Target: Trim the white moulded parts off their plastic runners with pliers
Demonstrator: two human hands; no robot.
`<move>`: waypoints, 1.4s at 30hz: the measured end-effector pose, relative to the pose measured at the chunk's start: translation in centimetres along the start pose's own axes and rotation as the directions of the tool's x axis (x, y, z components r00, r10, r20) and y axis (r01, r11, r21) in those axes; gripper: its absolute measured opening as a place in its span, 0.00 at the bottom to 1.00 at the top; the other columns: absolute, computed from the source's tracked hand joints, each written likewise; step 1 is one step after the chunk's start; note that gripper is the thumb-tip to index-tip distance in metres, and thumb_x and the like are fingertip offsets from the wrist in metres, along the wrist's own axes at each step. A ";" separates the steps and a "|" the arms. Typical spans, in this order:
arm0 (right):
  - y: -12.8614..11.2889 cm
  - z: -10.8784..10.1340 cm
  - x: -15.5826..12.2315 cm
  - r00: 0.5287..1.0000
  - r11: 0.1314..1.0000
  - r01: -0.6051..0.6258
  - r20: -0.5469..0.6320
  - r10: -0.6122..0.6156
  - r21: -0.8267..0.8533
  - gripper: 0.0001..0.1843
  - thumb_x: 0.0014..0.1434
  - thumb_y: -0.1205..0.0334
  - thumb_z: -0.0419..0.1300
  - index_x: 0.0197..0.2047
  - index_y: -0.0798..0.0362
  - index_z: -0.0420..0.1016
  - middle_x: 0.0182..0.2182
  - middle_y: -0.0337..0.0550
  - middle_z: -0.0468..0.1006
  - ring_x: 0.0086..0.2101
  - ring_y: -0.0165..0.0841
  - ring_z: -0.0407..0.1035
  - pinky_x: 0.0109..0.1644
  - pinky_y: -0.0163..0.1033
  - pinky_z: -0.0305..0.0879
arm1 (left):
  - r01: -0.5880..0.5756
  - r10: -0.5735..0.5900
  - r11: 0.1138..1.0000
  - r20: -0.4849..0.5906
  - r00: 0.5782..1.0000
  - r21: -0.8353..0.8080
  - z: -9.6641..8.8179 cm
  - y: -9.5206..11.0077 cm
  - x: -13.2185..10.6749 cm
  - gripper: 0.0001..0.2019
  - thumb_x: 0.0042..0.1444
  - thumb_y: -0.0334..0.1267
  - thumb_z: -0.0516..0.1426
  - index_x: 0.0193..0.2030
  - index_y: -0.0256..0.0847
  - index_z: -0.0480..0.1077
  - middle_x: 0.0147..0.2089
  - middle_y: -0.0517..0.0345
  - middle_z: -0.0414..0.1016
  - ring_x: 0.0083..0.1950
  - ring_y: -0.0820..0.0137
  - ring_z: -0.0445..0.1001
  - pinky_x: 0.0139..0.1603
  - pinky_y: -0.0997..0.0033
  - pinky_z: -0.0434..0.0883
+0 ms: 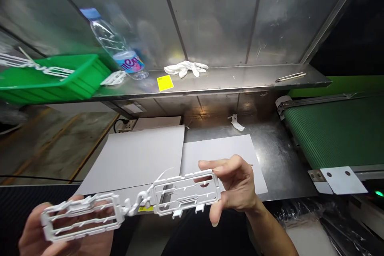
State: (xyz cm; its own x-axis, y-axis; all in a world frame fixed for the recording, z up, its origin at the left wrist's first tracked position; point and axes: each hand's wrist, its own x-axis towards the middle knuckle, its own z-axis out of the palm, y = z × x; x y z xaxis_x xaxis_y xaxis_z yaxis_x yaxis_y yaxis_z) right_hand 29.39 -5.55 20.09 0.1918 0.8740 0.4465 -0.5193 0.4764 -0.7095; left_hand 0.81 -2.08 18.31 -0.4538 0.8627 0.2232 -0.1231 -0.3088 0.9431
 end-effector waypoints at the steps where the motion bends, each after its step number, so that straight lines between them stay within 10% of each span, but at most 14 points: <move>1: 0.0 0.0 0.2 1.000 1.000 0.022 0.009 -0.022 -0.006 0.37 0.35 0.63 0.83 0.49 0.38 0.80 0.52 0.38 0.85 0.42 0.42 0.83 0.45 0.39 0.85 | 0.014 -0.014 0.999 -0.010 1.000 -0.030 0.4 0.1 0.0 0.24 0.43 0.50 0.75 0.49 0.55 0.80 0.45 0.68 0.84 0.47 0.70 0.79 0.43 0.71 0.85; 18: 0.2 -0.2 1.3 0.997 0.993 0.031 -0.067 -0.039 -0.114 0.30 0.40 0.55 0.82 0.46 0.44 0.79 0.46 0.38 0.84 0.35 0.28 0.79 0.41 0.32 0.80 | 0.119 -0.120 0.993 -0.109 0.987 -0.015 2.7 1.2 0.6 0.37 0.15 0.62 0.76 0.32 0.40 0.79 0.31 0.60 0.83 0.35 0.64 0.79 0.32 0.67 0.84; 23: 0.5 -0.4 1.3 0.994 0.979 -0.030 -0.112 0.008 -0.200 0.14 0.53 0.54 0.77 0.40 0.46 0.80 0.39 0.37 0.83 0.34 0.27 0.77 0.39 0.32 0.77 | -0.047 0.046 0.998 0.017 0.999 0.049 2.8 1.7 1.2 0.31 0.28 0.66 0.74 0.25 0.42 0.72 0.22 0.61 0.76 0.27 0.66 0.73 0.25 0.67 0.77; 28: 0.8 -0.6 1.3 0.990 0.964 -0.050 -0.141 0.013 -0.263 0.10 0.58 0.54 0.73 0.37 0.48 0.79 0.33 0.37 0.82 0.32 0.27 0.76 0.34 0.31 0.73 | -0.113 0.116 0.993 0.159 0.980 -0.029 2.2 2.5 0.8 0.19 0.39 0.49 0.75 0.24 0.45 0.71 0.18 0.66 0.69 0.20 0.69 0.64 0.21 0.67 0.68; 42: 0.0 -0.6 1.1 1.000 0.868 -0.029 -0.011 0.026 -0.495 0.13 0.57 0.54 0.74 0.46 0.44 0.85 0.29 0.38 0.81 0.28 0.28 0.71 0.28 0.33 0.67 | -0.022 0.024 0.998 0.033 0.999 -0.059 2.3 3.5 -0.4 0.23 0.38 0.46 0.76 0.27 0.46 0.65 0.16 0.69 0.59 0.21 0.69 0.54 0.24 0.64 0.61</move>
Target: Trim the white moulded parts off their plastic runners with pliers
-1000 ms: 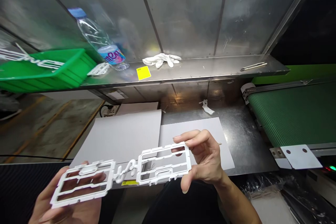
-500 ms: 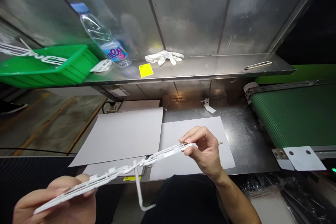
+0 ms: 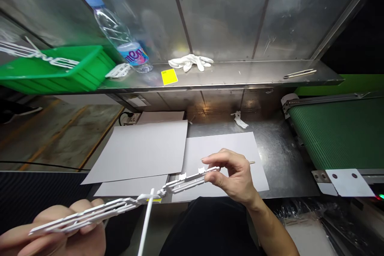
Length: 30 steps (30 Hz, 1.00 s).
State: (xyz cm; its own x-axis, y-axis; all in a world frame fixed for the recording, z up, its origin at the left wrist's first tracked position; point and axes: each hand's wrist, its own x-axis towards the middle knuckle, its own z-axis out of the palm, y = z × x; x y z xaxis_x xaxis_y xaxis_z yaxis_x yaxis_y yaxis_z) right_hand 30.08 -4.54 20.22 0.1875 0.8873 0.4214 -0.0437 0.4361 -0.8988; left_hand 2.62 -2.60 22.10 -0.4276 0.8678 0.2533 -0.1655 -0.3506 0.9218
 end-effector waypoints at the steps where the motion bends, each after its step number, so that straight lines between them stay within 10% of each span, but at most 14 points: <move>1: -0.1 0.0 0.1 1.000 1.000 0.016 0.013 -0.016 -0.014 0.13 0.57 0.54 0.74 0.46 0.44 0.86 0.28 0.39 0.80 0.28 0.29 0.72 0.29 0.34 0.68 | 0.006 -0.006 1.000 -0.011 1.000 0.001 0.0 0.1 0.0 0.24 0.38 0.47 0.76 0.27 0.46 0.65 0.16 0.69 0.59 0.21 0.70 0.54 0.24 0.65 0.61; 9: -0.3 -0.1 0.2 0.995 0.998 0.070 0.065 -0.070 -0.001 0.12 0.57 0.58 0.74 0.46 0.43 0.86 0.29 0.40 0.82 0.28 0.31 0.72 0.31 0.37 0.71 | -0.140 0.140 0.990 0.157 0.978 -0.015 0.0 -0.4 1.8 0.25 0.42 0.53 0.72 0.20 0.42 0.62 0.11 0.67 0.56 0.12 0.72 0.53 0.11 0.69 0.58; 15: 0.2 -0.9 -0.5 0.994 0.995 0.095 0.059 -0.094 -0.012 0.11 0.59 0.62 0.73 0.46 0.45 0.85 0.28 0.40 0.80 0.30 0.31 0.72 0.31 0.36 0.71 | -0.073 0.080 0.997 0.220 0.972 -0.039 0.5 -0.6 0.8 0.18 0.53 0.50 0.70 0.27 0.40 0.69 0.18 0.66 0.64 0.19 0.74 0.63 0.20 0.72 0.67; 22: 2.2 -2.2 -2.0 0.975 0.975 -0.215 -0.042 0.218 0.057 0.10 0.60 0.67 0.69 0.44 0.46 0.84 0.28 0.38 0.75 0.19 0.24 0.65 0.15 0.28 0.63 | 0.086 -0.100 0.993 0.204 0.974 0.075 -0.6 -1.4 -0.2 0.15 0.65 0.44 0.62 0.31 0.40 0.67 0.19 0.67 0.61 0.23 0.78 0.63 0.24 0.81 0.65; 30: 2.7 -2.1 -1.6 0.795 0.800 -0.585 -0.103 0.598 0.134 0.16 0.51 0.52 0.76 0.40 0.50 0.85 0.19 0.37 0.73 0.14 0.25 0.61 0.12 0.28 0.60 | 0.118 -0.128 0.991 0.247 0.961 0.055 -0.9 -1.1 -0.5 0.15 0.67 0.42 0.59 0.30 0.40 0.65 0.19 0.67 0.60 0.20 0.78 0.59 0.22 0.80 0.61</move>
State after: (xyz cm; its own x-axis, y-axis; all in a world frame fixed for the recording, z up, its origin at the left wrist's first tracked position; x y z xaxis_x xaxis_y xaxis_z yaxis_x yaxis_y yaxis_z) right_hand 31.74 -5.10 16.85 0.2243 0.9504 -0.2154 -0.2762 -0.1499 -0.9493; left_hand 2.20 -2.94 20.68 -0.1699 0.9654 0.1977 -0.1654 -0.2257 0.9601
